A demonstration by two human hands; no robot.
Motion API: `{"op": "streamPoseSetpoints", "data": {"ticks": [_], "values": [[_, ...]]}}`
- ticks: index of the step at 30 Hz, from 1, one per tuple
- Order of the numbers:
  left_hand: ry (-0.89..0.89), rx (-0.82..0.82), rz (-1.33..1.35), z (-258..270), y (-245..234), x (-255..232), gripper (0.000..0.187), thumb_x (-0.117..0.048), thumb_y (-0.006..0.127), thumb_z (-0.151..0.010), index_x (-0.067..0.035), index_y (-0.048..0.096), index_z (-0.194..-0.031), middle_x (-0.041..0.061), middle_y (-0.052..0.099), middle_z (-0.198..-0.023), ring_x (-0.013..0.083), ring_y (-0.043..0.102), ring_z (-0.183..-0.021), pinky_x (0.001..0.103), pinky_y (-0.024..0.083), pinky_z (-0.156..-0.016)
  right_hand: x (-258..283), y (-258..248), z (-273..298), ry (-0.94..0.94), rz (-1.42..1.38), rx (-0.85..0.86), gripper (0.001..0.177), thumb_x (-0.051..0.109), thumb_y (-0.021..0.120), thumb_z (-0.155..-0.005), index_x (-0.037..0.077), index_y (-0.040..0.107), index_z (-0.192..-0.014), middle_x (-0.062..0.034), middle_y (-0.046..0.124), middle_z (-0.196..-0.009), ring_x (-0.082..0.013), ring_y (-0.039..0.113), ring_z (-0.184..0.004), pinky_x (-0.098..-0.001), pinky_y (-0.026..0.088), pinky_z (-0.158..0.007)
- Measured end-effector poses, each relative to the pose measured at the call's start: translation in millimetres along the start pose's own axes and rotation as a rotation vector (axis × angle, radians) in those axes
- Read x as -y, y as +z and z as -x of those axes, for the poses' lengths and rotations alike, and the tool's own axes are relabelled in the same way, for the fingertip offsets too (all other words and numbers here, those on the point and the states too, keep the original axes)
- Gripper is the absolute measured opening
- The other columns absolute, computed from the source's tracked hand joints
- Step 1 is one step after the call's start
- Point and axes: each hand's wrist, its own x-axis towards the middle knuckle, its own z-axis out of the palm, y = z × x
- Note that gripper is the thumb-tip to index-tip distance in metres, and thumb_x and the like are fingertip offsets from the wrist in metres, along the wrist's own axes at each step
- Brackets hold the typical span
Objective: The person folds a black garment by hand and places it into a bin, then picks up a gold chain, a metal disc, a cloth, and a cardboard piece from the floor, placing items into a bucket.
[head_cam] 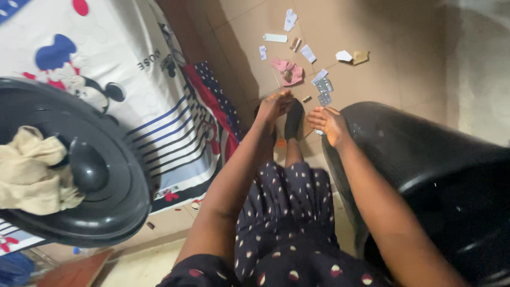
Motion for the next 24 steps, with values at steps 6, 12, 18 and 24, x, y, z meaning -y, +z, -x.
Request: {"op": "streamPoseSetpoints", "data": {"ticks": [6, 12, 18, 24], "values": [[0.013, -0.186, -0.072, -106.7, -69.6, 86.7, 0.035, -0.022, 0.058, -0.102, -0.001, 0.07, -0.127, 0.005, 0.073, -0.102, 0.0138, 0.064, -0.081, 0.027, 0.051, -0.071, -38.0, -42.4, -152.8, 0.033, 0.367, -0.095, 0.032, 0.019, 0.058, -0.101, 0.003, 0.063, -0.128, -0.0142, 0.073, -0.116, -0.0256, 0.075, -0.099, -0.0374, 0.06, -0.079], [0.001, -0.296, -0.115, -190.7, -112.2, 135.3, 0.032, -0.018, 0.063, -0.097, -0.004, 0.071, -0.125, 0.0, 0.07, -0.096, 0.0094, 0.058, -0.078, 0.024, 0.048, -0.07, -57.7, -75.2, -284.7, 0.087, 0.721, -0.004, 0.032, 0.015, 0.066, -0.097, 0.005, 0.068, -0.128, -0.0072, 0.072, -0.113, -0.0159, 0.072, -0.095, -0.0331, 0.053, -0.07], [0.022, -0.258, -0.49, -270.4, -131.5, 192.0, 0.035, -0.023, 0.062, -0.097, -0.011, 0.073, -0.128, 0.005, 0.077, -0.117, 0.0161, 0.069, -0.107, 0.029, 0.051, -0.097, -88.1, -84.1, -375.3, -0.036, 0.946, 0.056, 0.037, 0.013, 0.068, -0.093, 0.006, 0.071, -0.129, -0.0078, 0.076, -0.115, -0.0173, 0.069, -0.099, -0.0299, 0.054, -0.081], [-0.031, -0.321, -0.49, -328.8, -133.1, 240.6, 0.051, -0.029, 0.062, -0.097, -0.004, 0.056, -0.141, 0.017, 0.071, -0.129, 0.0269, 0.068, -0.12, 0.036, 0.051, -0.104, -115.4, -75.4, -436.6, -0.068, 0.888, 0.026, 0.043, 0.003, 0.06, -0.092, 0.008, 0.067, -0.134, -0.0073, 0.072, -0.123, -0.0171, 0.067, -0.112, -0.0295, 0.052, -0.095]]}}
